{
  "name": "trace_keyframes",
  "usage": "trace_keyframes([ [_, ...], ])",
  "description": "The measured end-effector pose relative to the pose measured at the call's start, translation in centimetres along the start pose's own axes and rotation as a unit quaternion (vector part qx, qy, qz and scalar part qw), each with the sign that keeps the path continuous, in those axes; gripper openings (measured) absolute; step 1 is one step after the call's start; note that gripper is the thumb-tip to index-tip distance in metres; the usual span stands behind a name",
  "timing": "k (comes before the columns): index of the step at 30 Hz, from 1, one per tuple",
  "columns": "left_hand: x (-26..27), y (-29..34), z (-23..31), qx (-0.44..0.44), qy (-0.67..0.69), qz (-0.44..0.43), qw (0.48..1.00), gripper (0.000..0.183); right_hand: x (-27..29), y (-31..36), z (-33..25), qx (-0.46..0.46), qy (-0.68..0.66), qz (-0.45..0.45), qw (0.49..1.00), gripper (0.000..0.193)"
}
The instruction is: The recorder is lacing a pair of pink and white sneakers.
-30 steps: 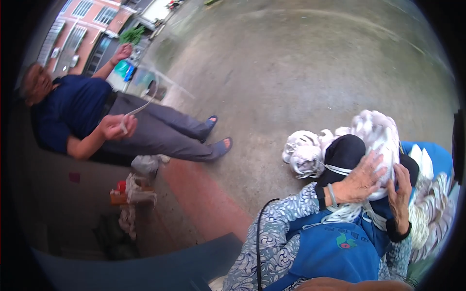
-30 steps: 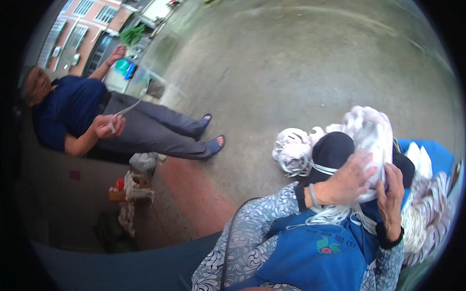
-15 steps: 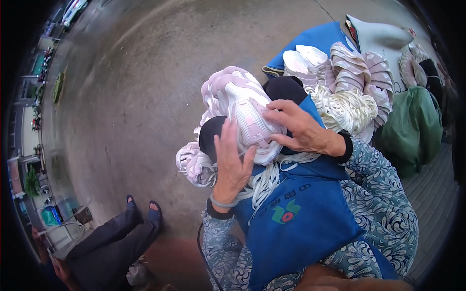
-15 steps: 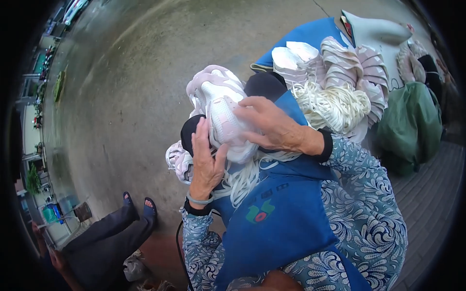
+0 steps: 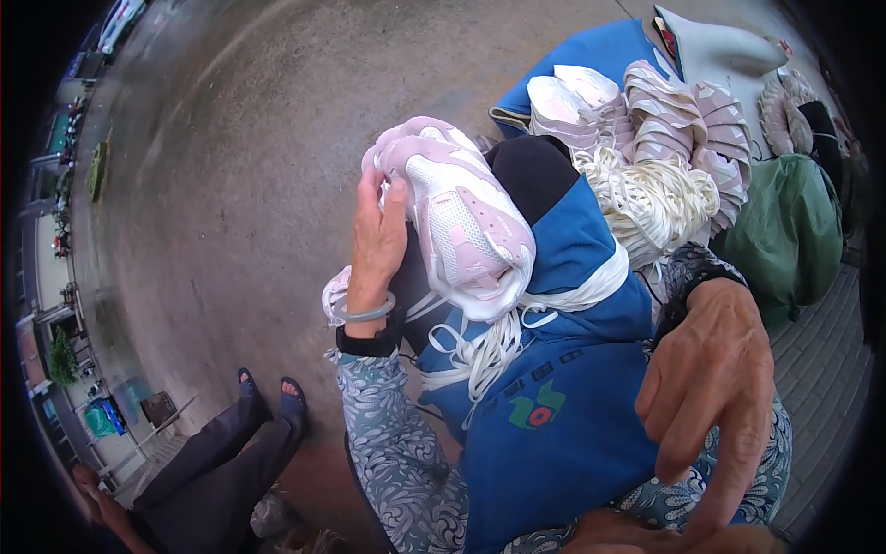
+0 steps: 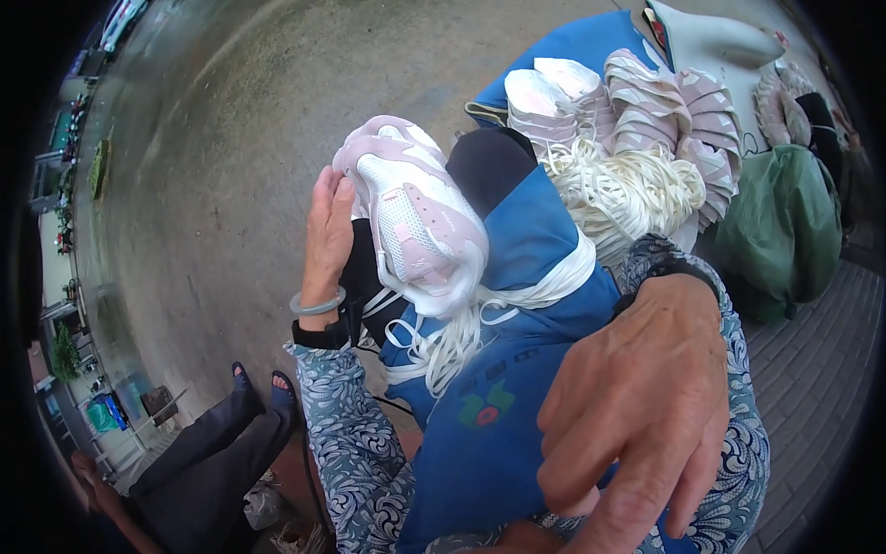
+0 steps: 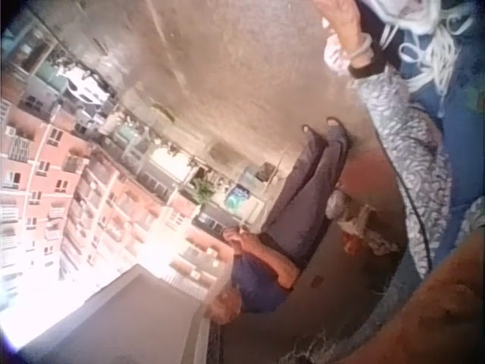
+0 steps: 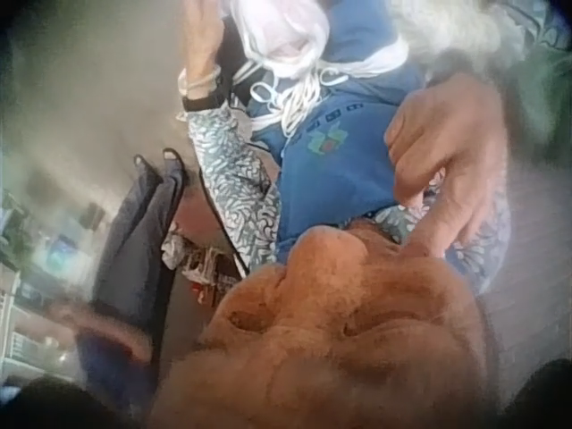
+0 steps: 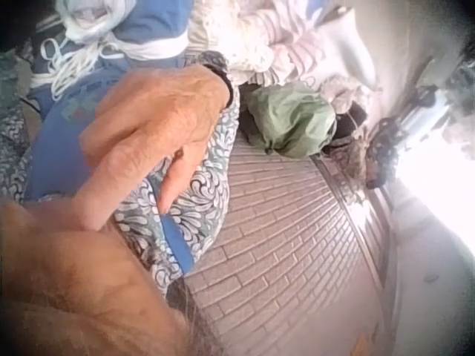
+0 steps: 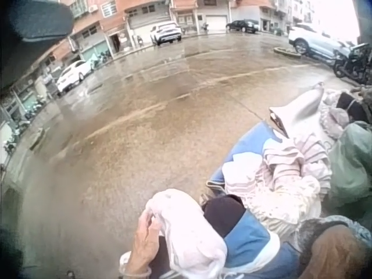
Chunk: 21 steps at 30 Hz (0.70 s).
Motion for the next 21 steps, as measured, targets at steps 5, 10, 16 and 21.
trace_keyframes([
  [5, -1.1, -2.1, 0.2, 0.026, 0.038, 0.029, 0.999, 0.082, -0.9, 1.5, -1.7, 0.07, 0.007, -0.004, 0.998, 0.03],
  [10, -0.2, -3.4, 0.5, 0.083, 0.07, -0.031, 0.994, 0.076, -0.8, 1.7, -1.5, -0.009, -0.001, -0.001, 1.0, 0.032],
  [16, -2.7, -6.2, 1.8, 0.058, 0.149, -0.063, 0.985, 0.057, -0.8, 2.1, -1.4, -0.006, 0.007, -0.068, 0.998, 0.034],
  [21, -1.8, -7.7, 1.4, 0.041, 0.191, -0.13, 0.972, 0.052, 1.6, 5.9, 0.1, -0.29, 0.323, 0.066, 0.898, 0.022],
])
Point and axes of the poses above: each hand's wrist, its own y-axis away from the middle knuckle, its own x-axis out of the back of the hand, z = x × y, the point moved 3 cm from there along -y, towards the middle knuckle, and after that the axes turned 14 degrees about x, right-handed, at the moved point
